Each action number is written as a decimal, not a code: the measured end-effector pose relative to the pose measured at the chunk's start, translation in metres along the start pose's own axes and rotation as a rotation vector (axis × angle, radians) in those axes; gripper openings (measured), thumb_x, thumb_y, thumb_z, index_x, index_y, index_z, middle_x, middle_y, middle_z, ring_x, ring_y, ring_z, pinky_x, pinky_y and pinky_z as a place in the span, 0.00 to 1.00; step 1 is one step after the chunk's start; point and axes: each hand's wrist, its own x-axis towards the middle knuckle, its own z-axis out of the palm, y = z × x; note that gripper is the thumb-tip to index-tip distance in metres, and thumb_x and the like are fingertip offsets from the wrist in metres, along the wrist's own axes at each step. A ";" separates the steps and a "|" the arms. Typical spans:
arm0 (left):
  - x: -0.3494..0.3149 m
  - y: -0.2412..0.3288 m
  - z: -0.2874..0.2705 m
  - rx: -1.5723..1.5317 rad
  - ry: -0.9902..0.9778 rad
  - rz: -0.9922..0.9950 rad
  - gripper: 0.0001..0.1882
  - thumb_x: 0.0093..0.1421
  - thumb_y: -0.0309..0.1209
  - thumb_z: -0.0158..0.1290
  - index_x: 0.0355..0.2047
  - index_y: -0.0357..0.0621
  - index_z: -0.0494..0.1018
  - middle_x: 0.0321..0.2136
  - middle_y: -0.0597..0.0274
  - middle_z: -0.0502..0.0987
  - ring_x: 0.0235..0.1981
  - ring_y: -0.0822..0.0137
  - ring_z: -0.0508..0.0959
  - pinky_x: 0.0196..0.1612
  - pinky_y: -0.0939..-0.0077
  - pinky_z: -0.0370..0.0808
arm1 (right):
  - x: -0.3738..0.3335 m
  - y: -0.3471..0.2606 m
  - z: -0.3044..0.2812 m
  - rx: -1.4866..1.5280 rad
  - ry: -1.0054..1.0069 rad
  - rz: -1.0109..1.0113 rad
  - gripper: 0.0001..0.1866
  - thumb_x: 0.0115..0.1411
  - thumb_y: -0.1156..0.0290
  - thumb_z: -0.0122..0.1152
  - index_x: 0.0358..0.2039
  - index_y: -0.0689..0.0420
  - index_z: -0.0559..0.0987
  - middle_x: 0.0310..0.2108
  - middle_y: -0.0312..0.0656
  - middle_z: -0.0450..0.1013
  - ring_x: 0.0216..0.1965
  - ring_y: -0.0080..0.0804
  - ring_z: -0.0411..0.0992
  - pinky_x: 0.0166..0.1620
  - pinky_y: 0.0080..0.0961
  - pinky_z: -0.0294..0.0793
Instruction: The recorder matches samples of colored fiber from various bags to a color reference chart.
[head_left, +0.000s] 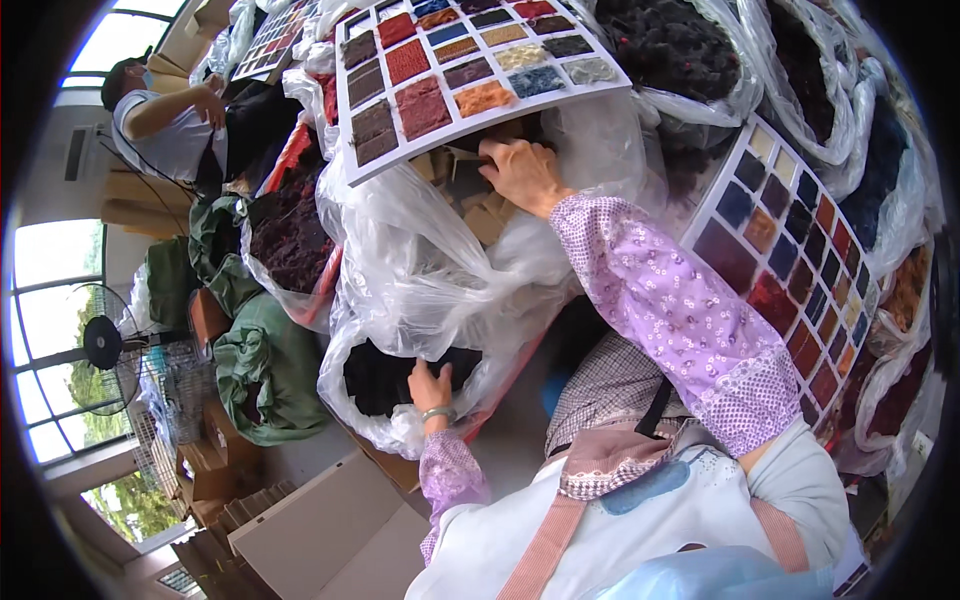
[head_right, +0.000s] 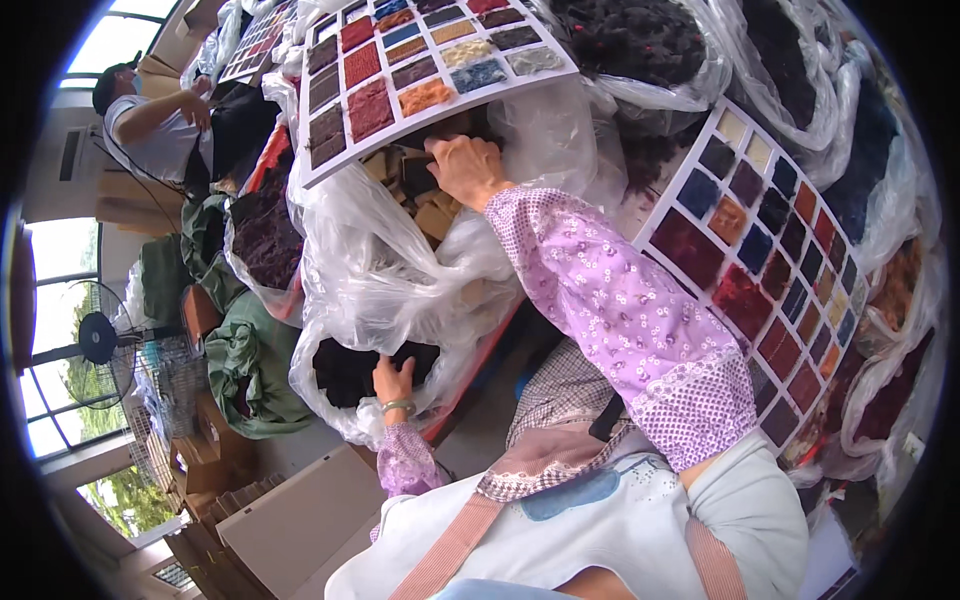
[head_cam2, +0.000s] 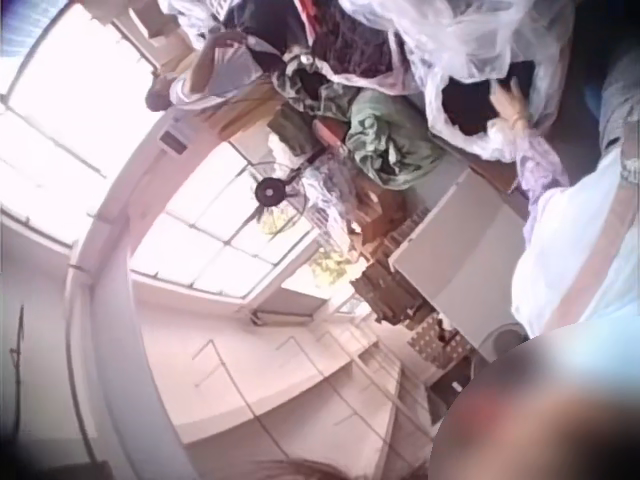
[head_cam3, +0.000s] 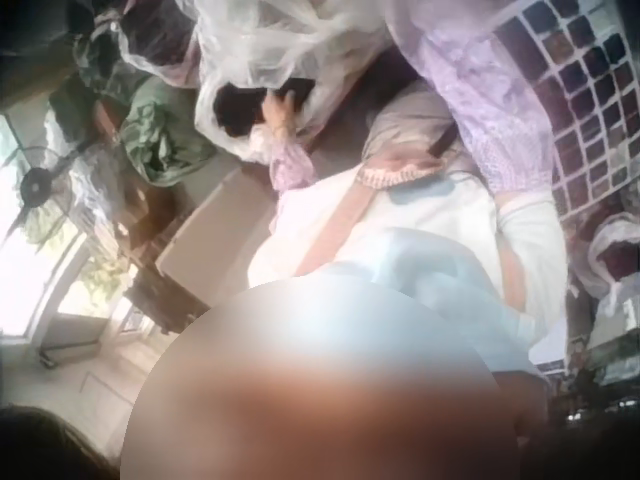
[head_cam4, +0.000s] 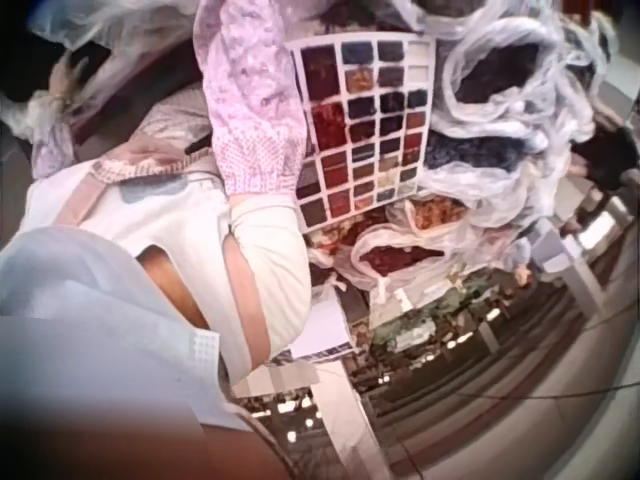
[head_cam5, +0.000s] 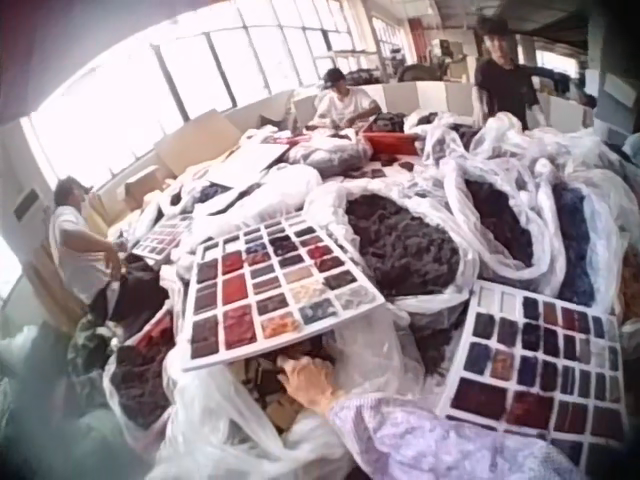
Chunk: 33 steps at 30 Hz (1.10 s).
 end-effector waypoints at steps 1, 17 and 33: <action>-0.012 0.003 0.018 -0.011 -0.025 0.128 0.22 0.45 0.34 0.57 0.42 0.45 0.68 0.37 0.49 0.72 0.39 0.49 0.72 0.39 0.59 0.69 | -0.004 -0.004 0.000 0.005 -0.026 -0.015 0.10 0.46 0.62 0.58 0.27 0.53 0.74 0.25 0.41 0.72 0.28 0.46 0.73 0.32 0.41 0.72; 0.024 0.016 0.022 -0.049 -0.149 0.282 0.11 0.48 0.34 0.51 0.34 0.50 0.71 0.32 0.51 0.75 0.32 0.48 0.74 0.33 0.55 0.71 | -0.053 0.043 -0.145 0.062 0.105 -0.056 0.21 0.46 0.77 0.50 0.43 0.49 0.68 0.14 0.37 0.59 0.17 0.26 0.62 0.25 0.23 0.66; 0.061 0.009 0.018 0.326 0.423 0.205 0.09 0.56 0.31 0.43 0.27 0.41 0.71 0.25 0.49 0.74 0.24 0.47 0.74 0.24 0.57 0.69 | -0.125 0.240 -0.287 -0.073 0.394 0.470 0.11 0.51 0.63 0.56 0.32 0.55 0.78 0.29 0.39 0.73 0.30 0.24 0.71 0.36 0.21 0.70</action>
